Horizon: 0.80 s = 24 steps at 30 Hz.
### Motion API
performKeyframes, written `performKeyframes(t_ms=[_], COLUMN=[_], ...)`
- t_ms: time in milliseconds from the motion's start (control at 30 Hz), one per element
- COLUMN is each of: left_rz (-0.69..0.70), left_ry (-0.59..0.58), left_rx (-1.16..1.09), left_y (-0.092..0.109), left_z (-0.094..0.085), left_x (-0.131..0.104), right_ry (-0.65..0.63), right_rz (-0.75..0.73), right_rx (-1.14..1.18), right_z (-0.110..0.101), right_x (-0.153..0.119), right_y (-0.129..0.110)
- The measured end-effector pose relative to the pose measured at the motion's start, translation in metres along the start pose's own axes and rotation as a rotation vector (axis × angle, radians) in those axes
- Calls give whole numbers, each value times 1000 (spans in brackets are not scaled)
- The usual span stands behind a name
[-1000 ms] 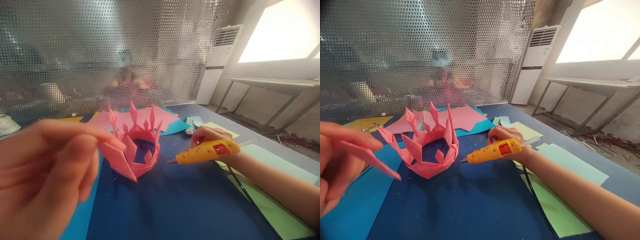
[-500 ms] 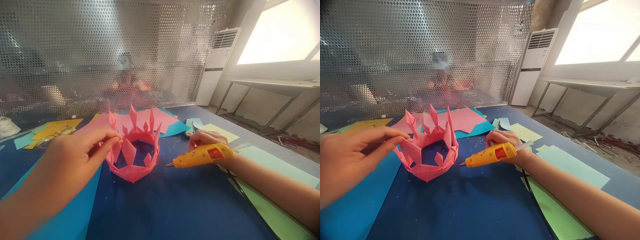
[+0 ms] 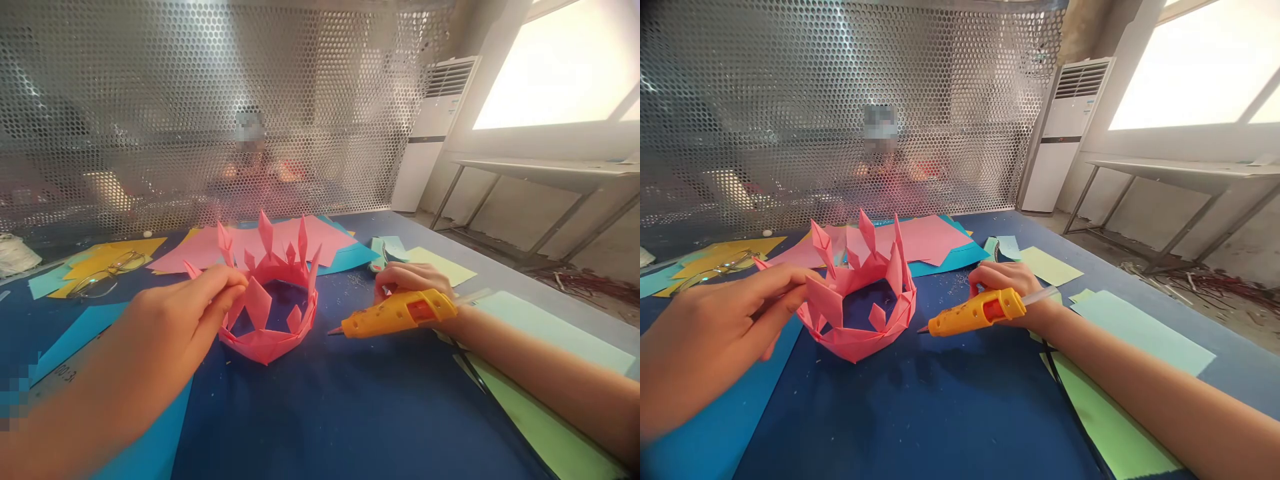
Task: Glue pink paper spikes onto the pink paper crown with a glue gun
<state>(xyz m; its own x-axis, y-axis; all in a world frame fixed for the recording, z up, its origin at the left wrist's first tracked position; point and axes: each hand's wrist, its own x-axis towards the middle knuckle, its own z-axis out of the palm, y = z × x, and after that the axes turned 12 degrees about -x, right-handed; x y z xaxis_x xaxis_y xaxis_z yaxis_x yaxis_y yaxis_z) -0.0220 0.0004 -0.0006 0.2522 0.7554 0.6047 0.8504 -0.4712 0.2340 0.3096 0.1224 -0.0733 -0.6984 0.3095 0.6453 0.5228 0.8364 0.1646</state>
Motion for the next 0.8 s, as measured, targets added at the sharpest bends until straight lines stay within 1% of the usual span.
performKeyframes(t_ms=[33,100,233,367,433,700,800], left_rz=[25,19,-87,-104,-143,-263,-297], left_ry=[9,2,-71,-71,-77,-156,-169], left_rx=[15,8,-58,-50,-57,-118,-170], left_y=[0,-2,-6,-5,-4,-12,-13], left_z=[0,2,11,14,14,29,30], left_x=[0,-2,-6,-4,-3,-13,-12], right_ry=[-1,-9,-26,-19,-18,-32,-31], right_rz=[-3,-8,-14,-19,-26,-14,-22], right_rx=[-1,0,-1,-4,0,-7,-9], right_z=[0,1,0,1,2,2,3], right_x=[0,0,-2,-1,-1,-2,-3], right_y=[0,1,2,3,4,3,4])
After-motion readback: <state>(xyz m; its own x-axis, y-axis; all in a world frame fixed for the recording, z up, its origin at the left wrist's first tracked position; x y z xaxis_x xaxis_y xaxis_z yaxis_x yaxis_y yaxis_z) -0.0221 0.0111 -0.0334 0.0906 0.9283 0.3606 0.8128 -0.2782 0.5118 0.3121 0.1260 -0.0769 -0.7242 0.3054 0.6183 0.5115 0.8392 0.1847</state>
